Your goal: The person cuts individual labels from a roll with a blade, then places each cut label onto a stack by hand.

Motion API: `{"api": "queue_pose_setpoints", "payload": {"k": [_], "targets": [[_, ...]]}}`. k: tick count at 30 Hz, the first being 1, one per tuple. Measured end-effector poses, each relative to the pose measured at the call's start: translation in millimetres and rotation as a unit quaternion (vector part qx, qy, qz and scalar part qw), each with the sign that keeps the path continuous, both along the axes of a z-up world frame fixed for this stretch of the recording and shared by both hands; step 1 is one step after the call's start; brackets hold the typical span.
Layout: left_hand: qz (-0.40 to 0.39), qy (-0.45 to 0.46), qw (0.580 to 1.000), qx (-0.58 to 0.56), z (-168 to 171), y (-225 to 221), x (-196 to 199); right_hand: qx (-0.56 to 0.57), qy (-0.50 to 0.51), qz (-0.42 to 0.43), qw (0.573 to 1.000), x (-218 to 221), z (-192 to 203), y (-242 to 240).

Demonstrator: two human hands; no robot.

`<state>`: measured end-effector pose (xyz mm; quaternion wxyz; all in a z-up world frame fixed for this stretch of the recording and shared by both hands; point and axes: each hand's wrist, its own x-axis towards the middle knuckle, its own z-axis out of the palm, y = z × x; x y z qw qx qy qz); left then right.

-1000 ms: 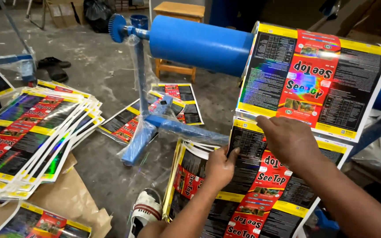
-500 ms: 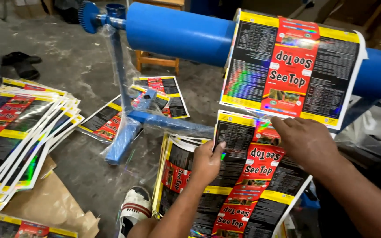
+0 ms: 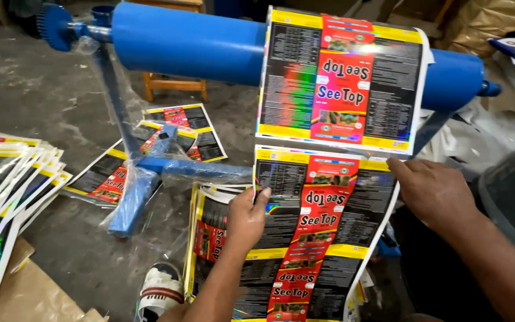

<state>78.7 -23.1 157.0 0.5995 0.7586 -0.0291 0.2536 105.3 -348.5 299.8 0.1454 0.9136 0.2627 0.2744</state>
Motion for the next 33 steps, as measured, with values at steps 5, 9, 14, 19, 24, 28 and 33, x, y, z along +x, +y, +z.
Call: {"api": "queue_pose_setpoints", "payload": {"k": [5, 9, 14, 19, 24, 28, 33], "targets": [[-0.022, 0.025, 0.999, -0.041, 13, -2, -8, 0.011, -0.011, -0.006, 1.000, 0, -4, -28], [0.000, 0.027, 1.000, -0.005, 15, -2, -9, 0.006, -0.012, -0.047, 0.999, 4, -9, -49], [0.012, 0.046, 0.999, 0.000, 11, 5, -12, -0.021, -0.001, -0.131, 0.991, 9, -17, -75], [0.038, 0.060, 0.980, -0.184, -21, 33, -26, 0.102, -0.028, -0.197, 0.975, -5, -32, -88], [0.110, 0.005, 0.888, -0.447, -136, 51, -39, 0.367, 0.109, -0.092, 0.919, -22, -110, -53], [0.215, 0.024, 0.786, -0.580, -210, 68, -47, 0.398, 0.333, -0.086, 0.850, -22, -195, -4], [0.371, 0.281, 0.766, -0.442, -293, 35, -62, 0.353, 0.427, 0.015, 0.832, 11, -325, 22]]}}
